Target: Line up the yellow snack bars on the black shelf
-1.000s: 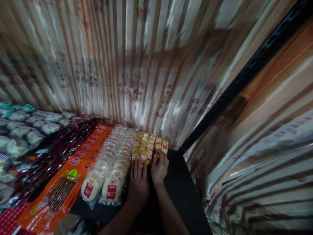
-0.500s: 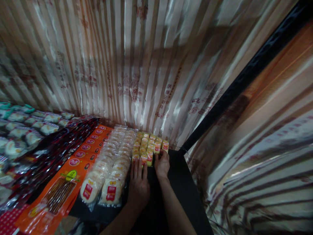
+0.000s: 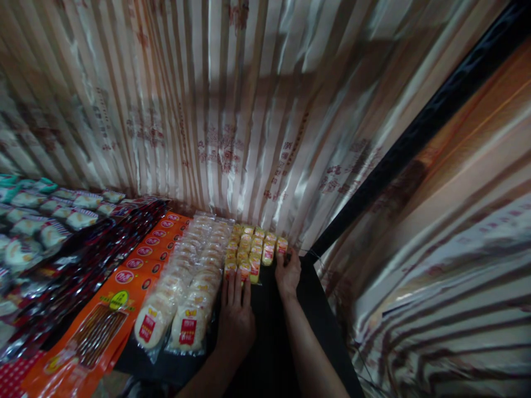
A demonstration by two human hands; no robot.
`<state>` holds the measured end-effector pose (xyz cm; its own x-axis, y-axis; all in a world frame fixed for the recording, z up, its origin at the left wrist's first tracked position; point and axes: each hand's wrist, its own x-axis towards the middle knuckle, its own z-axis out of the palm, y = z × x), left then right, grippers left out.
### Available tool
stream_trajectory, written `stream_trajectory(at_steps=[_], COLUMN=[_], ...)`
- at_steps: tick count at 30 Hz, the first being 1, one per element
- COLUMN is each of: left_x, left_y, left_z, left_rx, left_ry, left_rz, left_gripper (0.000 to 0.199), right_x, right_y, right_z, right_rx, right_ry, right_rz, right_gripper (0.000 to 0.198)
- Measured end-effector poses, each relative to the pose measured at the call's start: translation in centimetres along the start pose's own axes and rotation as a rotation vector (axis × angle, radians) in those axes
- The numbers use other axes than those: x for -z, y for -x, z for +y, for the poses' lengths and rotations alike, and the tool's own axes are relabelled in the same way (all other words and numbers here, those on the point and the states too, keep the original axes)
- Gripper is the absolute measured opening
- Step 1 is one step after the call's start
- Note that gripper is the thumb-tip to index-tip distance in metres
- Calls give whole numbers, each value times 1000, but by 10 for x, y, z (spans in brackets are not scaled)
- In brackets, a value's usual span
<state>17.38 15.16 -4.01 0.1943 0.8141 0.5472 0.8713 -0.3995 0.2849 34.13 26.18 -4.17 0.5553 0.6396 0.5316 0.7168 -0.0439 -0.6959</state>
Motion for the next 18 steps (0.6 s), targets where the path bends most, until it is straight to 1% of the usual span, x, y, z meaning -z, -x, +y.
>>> stream_trajectory(at_steps=[2,5,10,15,18], left_x=[1,2,2,2,3], left_y=[0,-1,-1,0,0], left_z=[0,1,0,1,1], left_rx=[1,-4,1,9,14], left_ry=[1,8,7,17,25], left_rz=[-8,-8,-3,-21,-13], left_gripper=[65,63,63,65,65], right_x=[-7,-14,-13,-10,-4], right_y=[-4,-3,0,0,1], right_z=[3,3,2,1,-2], right_rx=[9,62,67,111,128], right_ry=[-2,-1,20,-10,-51], right_rz=[-67,-100,-17,-56,-18], right_gripper=[51,49,51,53,51])
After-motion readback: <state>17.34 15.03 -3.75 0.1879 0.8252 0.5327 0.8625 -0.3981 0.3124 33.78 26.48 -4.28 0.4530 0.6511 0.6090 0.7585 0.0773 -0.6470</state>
